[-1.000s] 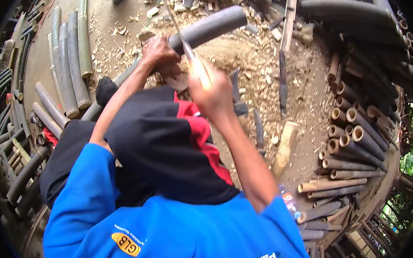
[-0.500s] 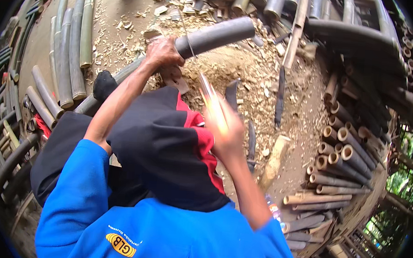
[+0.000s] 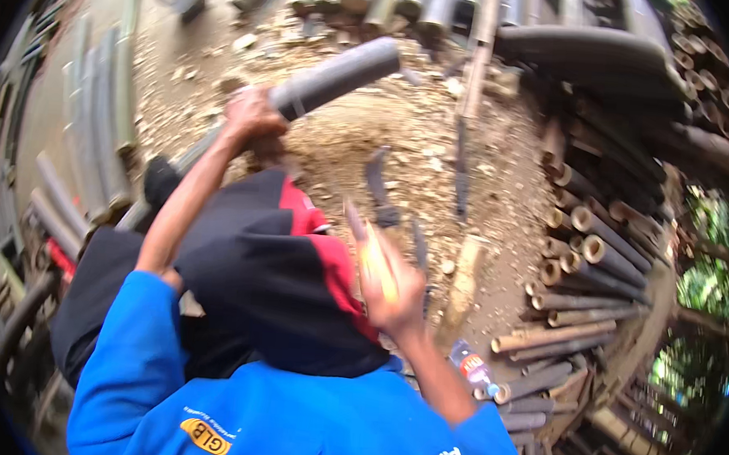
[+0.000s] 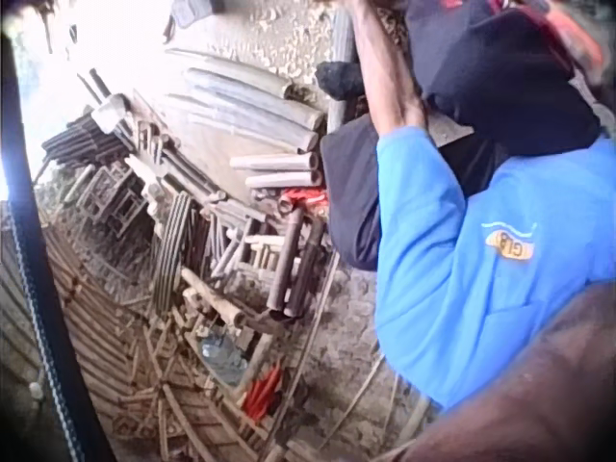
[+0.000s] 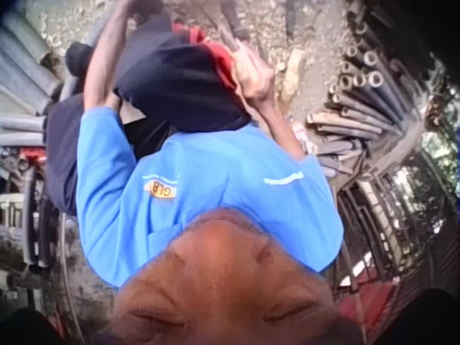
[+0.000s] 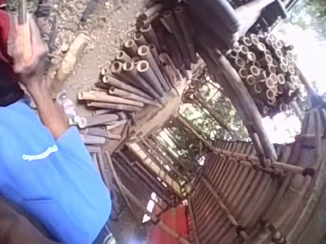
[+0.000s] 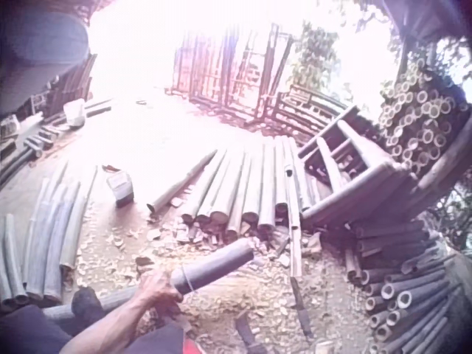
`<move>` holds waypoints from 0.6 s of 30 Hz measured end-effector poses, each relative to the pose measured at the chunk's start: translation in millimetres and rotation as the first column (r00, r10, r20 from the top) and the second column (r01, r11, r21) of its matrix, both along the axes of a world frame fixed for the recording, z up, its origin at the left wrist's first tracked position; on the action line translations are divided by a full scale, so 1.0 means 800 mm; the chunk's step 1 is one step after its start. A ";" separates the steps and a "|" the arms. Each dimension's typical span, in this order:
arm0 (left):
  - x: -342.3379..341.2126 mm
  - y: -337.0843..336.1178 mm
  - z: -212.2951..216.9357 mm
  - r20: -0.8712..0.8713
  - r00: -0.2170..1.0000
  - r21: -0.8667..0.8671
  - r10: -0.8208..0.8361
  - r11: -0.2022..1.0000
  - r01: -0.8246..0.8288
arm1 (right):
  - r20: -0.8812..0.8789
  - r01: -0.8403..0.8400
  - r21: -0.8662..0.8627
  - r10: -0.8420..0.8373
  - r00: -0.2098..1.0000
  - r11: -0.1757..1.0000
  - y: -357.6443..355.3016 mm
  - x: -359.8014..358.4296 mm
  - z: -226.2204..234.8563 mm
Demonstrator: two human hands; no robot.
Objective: The person saws through sections of bamboo by hand using a hand saw, then moves the cut sections aside and picks up a new bamboo pole to continue sawing.
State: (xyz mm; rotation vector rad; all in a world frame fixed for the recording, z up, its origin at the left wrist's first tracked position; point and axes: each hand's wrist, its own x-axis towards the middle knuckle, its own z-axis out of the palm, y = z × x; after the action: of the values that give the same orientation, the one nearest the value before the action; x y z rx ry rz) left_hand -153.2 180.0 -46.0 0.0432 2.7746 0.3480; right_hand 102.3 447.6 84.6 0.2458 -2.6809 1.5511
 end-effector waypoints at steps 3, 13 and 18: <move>-0.016 -0.018 0.001 0.010 1.000 0.119 0.007 0.993 -0.009 | 0.041 -0.006 0.014 0.005 0.999 1.000 0.012 0.026 0.022; -0.005 0.000 0.010 0.003 0.999 0.087 0.053 0.995 -0.053 | 0.175 0.124 -0.195 -0.090 0.980 0.973 -0.019 -0.027 -0.013; -0.002 0.002 0.021 0.024 1.000 0.046 0.002 0.999 -0.004 | 0.008 0.112 -0.064 -0.112 0.994 0.992 0.000 -0.013 -0.028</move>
State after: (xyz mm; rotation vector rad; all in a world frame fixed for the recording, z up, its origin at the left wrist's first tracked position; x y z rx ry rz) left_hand -155.0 181.5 -28.8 0.0457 2.7433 0.4103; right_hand 91.8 447.9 62.3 0.0885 -2.5922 1.6034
